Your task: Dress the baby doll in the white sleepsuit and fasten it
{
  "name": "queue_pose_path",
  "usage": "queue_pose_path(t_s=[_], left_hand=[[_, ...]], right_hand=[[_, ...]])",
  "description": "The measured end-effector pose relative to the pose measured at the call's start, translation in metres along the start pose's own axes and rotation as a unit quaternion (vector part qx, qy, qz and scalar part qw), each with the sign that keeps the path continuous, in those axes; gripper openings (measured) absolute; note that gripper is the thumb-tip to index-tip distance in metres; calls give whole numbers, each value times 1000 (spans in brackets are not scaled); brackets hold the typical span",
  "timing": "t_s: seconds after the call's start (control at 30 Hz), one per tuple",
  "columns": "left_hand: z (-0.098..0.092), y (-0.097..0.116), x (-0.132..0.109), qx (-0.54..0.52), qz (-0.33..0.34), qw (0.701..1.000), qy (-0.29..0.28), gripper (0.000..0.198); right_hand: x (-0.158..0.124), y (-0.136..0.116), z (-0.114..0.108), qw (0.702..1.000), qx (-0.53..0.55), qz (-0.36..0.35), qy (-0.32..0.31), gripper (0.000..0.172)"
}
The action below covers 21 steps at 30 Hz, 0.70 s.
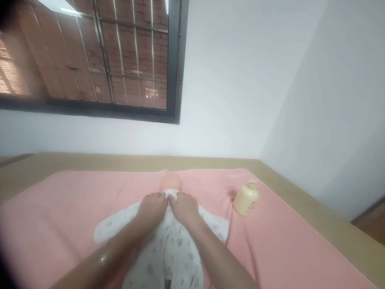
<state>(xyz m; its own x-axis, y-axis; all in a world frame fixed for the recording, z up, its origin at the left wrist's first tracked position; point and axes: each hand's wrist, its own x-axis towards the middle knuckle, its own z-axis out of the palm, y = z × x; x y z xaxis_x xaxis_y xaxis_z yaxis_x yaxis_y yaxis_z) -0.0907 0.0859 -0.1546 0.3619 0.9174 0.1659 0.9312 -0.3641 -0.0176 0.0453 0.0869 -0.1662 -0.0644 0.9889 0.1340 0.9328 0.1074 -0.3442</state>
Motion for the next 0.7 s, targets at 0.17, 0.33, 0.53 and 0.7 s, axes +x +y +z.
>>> queue_pose_path(t_s=[0.17,0.33,0.53,0.7], left_hand=[[1,-5,2,-30,-11,999,-9,24],[3,-8,4,-48,-5,999,-20,25],[3,-1,-1,0,-13,1000,12,34],[4,-10,3,-44,-16,999,-12,29]], right_hand=[[-13,-9,-12,999,9,-31,-4,60],[-16,-13,-11,999,28,-40,15,60],[5,2,0,999,22,24,-16,59],[-7,-5,-1,999,9,-25,22,60]])
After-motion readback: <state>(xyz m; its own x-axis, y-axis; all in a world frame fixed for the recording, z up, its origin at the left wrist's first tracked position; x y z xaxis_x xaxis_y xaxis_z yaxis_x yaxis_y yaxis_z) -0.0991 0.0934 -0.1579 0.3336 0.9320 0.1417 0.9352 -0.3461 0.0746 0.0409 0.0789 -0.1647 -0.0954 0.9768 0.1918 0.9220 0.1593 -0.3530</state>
